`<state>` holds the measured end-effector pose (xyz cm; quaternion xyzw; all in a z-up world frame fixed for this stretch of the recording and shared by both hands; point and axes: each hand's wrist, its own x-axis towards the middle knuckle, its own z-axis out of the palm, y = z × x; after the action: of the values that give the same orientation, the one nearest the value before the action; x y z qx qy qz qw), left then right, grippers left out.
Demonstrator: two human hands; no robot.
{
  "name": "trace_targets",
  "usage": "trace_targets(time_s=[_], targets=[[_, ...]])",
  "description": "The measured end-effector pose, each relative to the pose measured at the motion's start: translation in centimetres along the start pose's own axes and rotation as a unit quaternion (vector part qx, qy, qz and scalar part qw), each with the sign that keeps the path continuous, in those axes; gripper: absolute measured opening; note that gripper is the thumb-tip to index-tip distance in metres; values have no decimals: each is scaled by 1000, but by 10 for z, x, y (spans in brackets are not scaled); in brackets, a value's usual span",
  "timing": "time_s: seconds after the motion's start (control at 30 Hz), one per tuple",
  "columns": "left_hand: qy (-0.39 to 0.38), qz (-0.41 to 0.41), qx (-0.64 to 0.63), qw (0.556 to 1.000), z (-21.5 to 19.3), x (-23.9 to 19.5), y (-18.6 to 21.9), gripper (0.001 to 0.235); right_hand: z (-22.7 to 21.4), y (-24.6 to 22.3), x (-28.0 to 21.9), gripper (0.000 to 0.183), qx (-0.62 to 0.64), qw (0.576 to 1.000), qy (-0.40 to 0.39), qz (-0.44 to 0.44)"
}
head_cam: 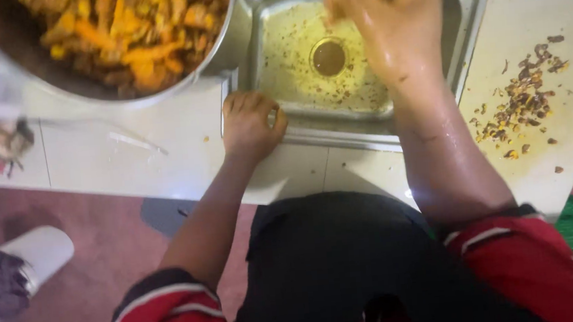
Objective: Washing turmeric roots in a sink and transferring them to a large pot
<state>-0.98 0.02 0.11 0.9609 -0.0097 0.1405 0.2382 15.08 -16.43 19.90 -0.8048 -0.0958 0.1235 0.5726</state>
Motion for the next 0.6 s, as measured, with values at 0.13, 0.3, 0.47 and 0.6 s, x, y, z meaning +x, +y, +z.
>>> trace_targets(time_s=[0.13,0.3,0.47,0.6], targets=[[15,7,-2,1000,4,-4,-3,13,37,-112,-9,47,-121,974,-94,166],[17,-3,-25,1000,2,-2,-7,16,26,-24,33,4,-151,984,20,92],[-78,-46,-16,996,11,-3,-9,27,19,132,47,24,-199,975,-26,98],[89,2,21,996,30,-12,-19,12,32,315,44,66,-443,847,-260,136]])
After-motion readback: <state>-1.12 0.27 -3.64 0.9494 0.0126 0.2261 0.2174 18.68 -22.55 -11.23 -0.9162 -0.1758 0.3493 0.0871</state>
